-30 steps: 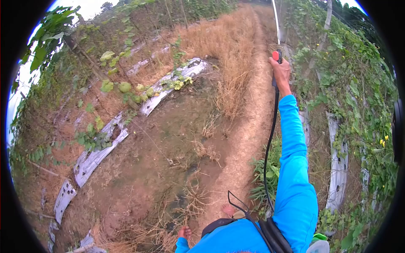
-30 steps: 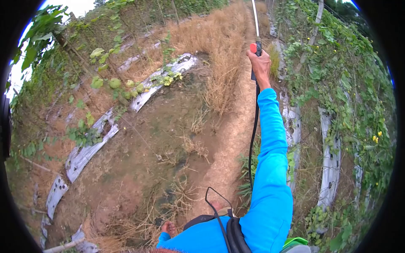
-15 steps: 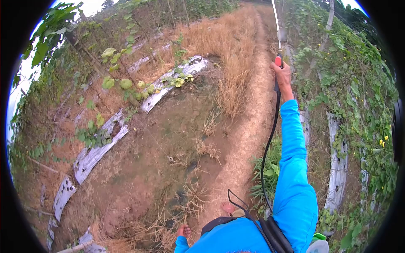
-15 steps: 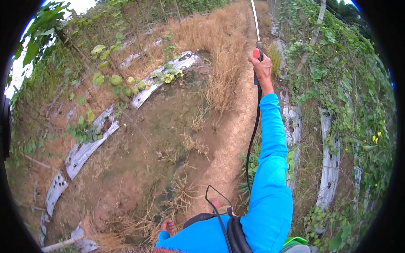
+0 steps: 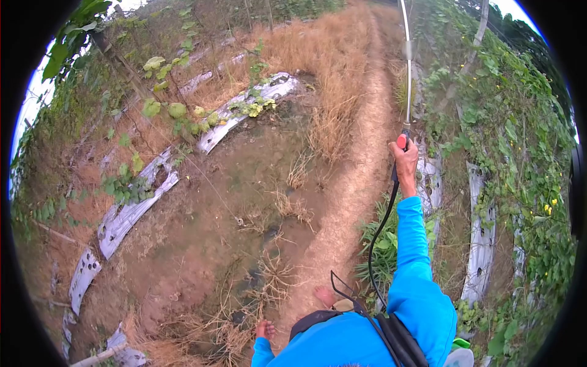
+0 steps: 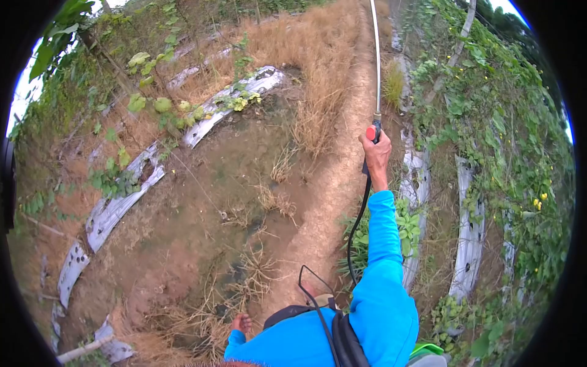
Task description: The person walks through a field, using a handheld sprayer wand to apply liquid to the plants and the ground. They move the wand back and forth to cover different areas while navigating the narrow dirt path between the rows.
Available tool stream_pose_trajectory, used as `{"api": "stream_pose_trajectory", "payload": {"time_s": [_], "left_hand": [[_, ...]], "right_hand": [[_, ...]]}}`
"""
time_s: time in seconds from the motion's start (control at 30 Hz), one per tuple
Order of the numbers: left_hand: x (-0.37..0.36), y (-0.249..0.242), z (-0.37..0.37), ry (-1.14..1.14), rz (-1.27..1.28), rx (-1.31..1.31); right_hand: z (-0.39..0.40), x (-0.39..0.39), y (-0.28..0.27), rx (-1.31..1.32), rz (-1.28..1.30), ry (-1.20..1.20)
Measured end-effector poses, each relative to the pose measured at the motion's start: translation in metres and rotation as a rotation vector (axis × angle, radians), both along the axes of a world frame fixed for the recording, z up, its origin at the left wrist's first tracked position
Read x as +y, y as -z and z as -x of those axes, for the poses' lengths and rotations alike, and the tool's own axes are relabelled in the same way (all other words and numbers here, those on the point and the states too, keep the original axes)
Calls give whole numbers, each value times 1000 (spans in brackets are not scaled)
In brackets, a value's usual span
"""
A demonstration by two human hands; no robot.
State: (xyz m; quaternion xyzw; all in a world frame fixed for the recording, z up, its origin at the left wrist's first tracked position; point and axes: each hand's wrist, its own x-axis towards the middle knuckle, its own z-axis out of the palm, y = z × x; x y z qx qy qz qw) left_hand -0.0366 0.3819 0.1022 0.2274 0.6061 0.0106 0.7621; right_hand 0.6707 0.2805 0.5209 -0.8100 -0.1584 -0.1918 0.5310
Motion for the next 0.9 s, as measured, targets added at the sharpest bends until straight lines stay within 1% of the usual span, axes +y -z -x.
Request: {"api": "stream_pose_trajectory", "payload": {"time_s": [0.1, 0.13, 0.23, 0.27, 0.33, 0.4, 0.43, 0.5, 0.57, 0.63, 0.7, 0.77, 0.83, 0.87, 0.9], "left_hand": [[-2, -5, 1, 69, 27, 86], [-3, -4, 2, 65, 20, 90], [-6, -6, 2, 58, 29, 91], [-6, -7, 1, 44, 32, 87], [-7, 3, 3, 22, 4, 48], [-5, 6, 2, -4, -26, 7], [-2, 3, -2, 22, -1, 23], [4, 3, -1, 36, 24, 42], [7, 15, 0, 92, 13, 31], [8, 7, -6, 97, -7, 65], [10, 3, -8, 133, 6, 96], [10, 2, -11, 130, 7, 95], [9, -1, -16, 127, 9, 96], [9, -3, -21, 130, 0, 113], [8, -1, -23, 131, -8, 128]], "right_hand": [[11, -9, 5, 76, -72, -34], [22, -9, -1, 20, -55, -24], [34, -15, 30, 25, -38, 26], [49, -18, 39, 32, -70, 23], [57, -32, 96, 101, -62, 2], [84, -42, 116, 343, -274, -181], [96, -48, 115, 344, -270, -186], [115, -57, 107, 472, -486, -280], [122, -68, 98, 499, -525, -304], [125, -81, 110, 476, -531, -327], [132, -95, 128, 410, -423, -117], [128, -114, 163, 376, -378, -80], [131, -128, 184, 219, -165, 76], [136, -133, 189, 243, -221, 93], [143, -136, 187, 242, -218, 91]]}}
